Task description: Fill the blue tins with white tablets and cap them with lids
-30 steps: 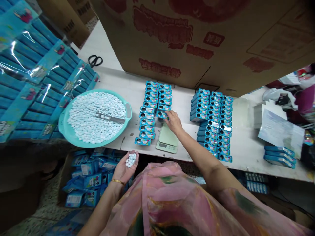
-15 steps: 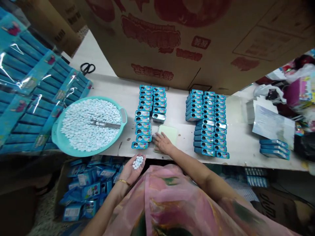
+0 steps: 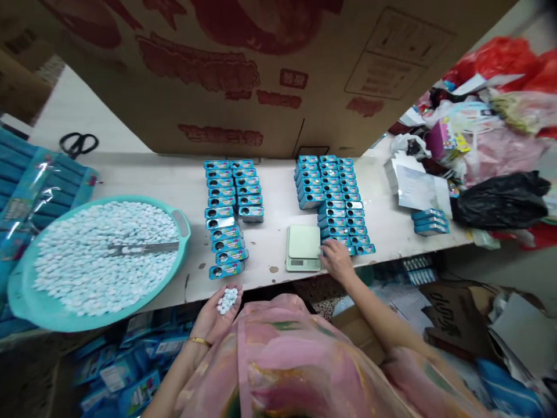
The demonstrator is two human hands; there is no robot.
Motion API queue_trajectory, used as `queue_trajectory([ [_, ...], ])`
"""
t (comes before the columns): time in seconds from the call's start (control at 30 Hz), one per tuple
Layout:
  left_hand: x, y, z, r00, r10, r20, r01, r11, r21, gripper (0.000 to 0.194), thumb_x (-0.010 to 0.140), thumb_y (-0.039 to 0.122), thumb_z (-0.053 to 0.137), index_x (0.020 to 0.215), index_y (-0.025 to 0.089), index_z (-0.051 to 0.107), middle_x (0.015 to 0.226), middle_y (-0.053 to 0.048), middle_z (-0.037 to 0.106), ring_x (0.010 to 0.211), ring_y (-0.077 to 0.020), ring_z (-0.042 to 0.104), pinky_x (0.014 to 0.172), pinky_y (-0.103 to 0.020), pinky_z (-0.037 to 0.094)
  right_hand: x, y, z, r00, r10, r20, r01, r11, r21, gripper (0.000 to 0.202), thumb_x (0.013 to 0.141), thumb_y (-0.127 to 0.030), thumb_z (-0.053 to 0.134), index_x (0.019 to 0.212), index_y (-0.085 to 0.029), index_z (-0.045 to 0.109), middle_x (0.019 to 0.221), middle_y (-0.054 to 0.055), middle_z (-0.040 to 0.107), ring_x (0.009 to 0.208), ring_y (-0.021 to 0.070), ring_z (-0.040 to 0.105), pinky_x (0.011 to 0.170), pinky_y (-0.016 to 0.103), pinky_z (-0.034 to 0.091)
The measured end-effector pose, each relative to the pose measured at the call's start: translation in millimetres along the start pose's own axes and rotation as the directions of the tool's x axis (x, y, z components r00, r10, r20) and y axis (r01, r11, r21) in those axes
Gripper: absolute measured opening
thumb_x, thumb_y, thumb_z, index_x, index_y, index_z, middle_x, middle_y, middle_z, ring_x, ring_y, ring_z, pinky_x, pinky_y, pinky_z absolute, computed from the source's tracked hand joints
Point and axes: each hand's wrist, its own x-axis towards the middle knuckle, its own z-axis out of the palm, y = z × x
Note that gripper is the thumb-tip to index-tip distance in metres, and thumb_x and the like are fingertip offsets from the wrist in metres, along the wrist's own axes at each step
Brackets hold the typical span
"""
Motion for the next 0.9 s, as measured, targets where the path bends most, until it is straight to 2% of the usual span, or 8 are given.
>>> queue_trajectory([
  [0.03, 0.6, 1.6, -3.0, 1.0, -0.006, 0.006, 0.006, 1.0, 0.009, 0.018, 0.079, 0.012, 0.041, 0.081, 0.007, 0.057, 0.076, -0.011, 0.063, 0.068, -0.0158, 0.062, 0.057, -0.024, 0.053, -10.1, 7.2, -5.2, 0.997, 0.072, -0.007, -0.072, 0.997, -0.033, 0.024, 0.08, -0.028, 0.045, 0.098, -0.017, 0.056, 0.106, 0.009, 0.052, 0.104, 0.0226, 0.04, 0.088, 0.036, 0.031],
  [0.1, 1.2, 3.8, -6.9, 1.0, -0.018, 0.011, 0.018, 1.0, 0.026, 0.018, 0.079, 0.012, 0.041, 0.082, 0.007, 0.058, 0.076, -0.011, 0.063, 0.068, -0.016, 0.062, 0.056, -0.025, 0.053, -24.5, 17.1, -8.0, 0.99, 0.139, 0.011, -0.137, 0.985, -0.103, 0.022, 0.08, -0.026, 0.047, 0.098, -0.019, 0.056, 0.102, 0.008, 0.053, 0.096, 0.0229, 0.042, 0.081, 0.035, 0.033],
  [0.2, -0.3, 5.2, -7.2, 1.0, -0.017, 0.018, 0.016, 0.999, 0.045, 0.017, 0.079, 0.012, 0.041, 0.08, 0.007, 0.058, 0.074, -0.011, 0.063, 0.066, -0.0155, 0.062, 0.054, -0.024, 0.053, -31.5, 23.1, 0.2, 0.991, 0.133, 0.014, -0.129, 0.978, -0.164, 0.022, 0.081, -0.021, 0.043, 0.1, -0.02, 0.054, 0.1, 0.008, 0.053, 0.09, 0.0219, 0.043, 0.076, 0.033, 0.033],
  [0.37, -8.0, 3.7, -4.6, 0.999, 0.033, 0.021, -0.033, 0.999, -0.002, 0.018, 0.079, 0.013, 0.041, 0.079, 0.008, 0.058, 0.073, -0.011, 0.063, 0.066, -0.0155, 0.062, 0.054, -0.024, 0.053, -34.0, 34.1, 10.7, 0.985, 0.129, -0.111, -0.141, 0.984, -0.109, 0.021, 0.081, -0.023, 0.044, 0.097, -0.015, 0.055, 0.096, 0.011, 0.053, 0.089, 0.0223, 0.042, 0.075, 0.033, 0.033],
  [0.53, -13.9, -10.2, -2.0, 0.995, 0.099, -0.008, -0.1, 0.988, -0.115, 0.018, 0.079, 0.011, 0.04, 0.079, 0.008, 0.057, 0.072, -0.011, 0.063, 0.068, -0.016, 0.062, 0.055, -0.024, 0.053, -38.1, 57.3, 16.4, 0.989, -0.045, -0.144, 0.037, 0.998, -0.057, 0.02, 0.082, -0.018, 0.04, 0.086, -0.017, 0.059, 0.096, 0.009, 0.052, 0.087, 0.0203, 0.044, 0.073, 0.032, 0.035],
  [0.7, -7.5, -42.9, 19.9, 0.987, 0.146, -0.074, -0.159, 0.961, -0.224, 0.017, 0.08, 0.011, 0.04, 0.08, 0.008, 0.057, 0.07, -0.009, 0.063, 0.066, -0.0147, 0.062, 0.054, -0.023, 0.053, -37.4, 73.6, 19.2, 0.973, -0.178, -0.148, 0.177, 0.984, -0.018, 0.023, 0.08, -0.01, 0.038, 0.084, -0.017, 0.06, 0.096, 0.008, 0.052, 0.086, 0.0194, 0.043, 0.071, 0.032, 0.036],
  [0.8, -2.1, -66.2, 38.3, 0.987, 0.139, -0.085, -0.157, 0.95, -0.271, 0.017, 0.079, 0.011, 0.04, 0.08, 0.009, 0.057, 0.071, -0.009, 0.063, 0.067, -0.0151, 0.062, 0.054, -0.023, 0.053, -36.8, 76.4, 2.5, 0.957, -0.279, -0.078, 0.281, 0.96, 0.019, 0.023, 0.079, -0.006, 0.037, 0.082, -0.015, 0.058, 0.095, 0.008, 0.053, 0.085, 0.0192, 0.042, 0.071, 0.031, 0.037],
  [0.9, -0.9, -85.6, 52.0, 0.988, 0.132, -0.081, -0.15, 0.943, -0.298, 0.019, 0.079, 0.011, 0.04, 0.083, 0.009, 0.058, 0.072, -0.01, 0.062, 0.069, -0.0159, 0.062, 0.055, -0.024, 0.053, -26.7, 66.2, -26.1, 0.92, -0.391, 0.008, 0.391, 0.92, 0.032, 0.02, 0.079, -0.006, 0.038, 0.08, -0.014, 0.057, 0.091, 0.008, 0.052, 0.083, 0.0192, 0.041, 0.072, 0.032, 0.036],
])
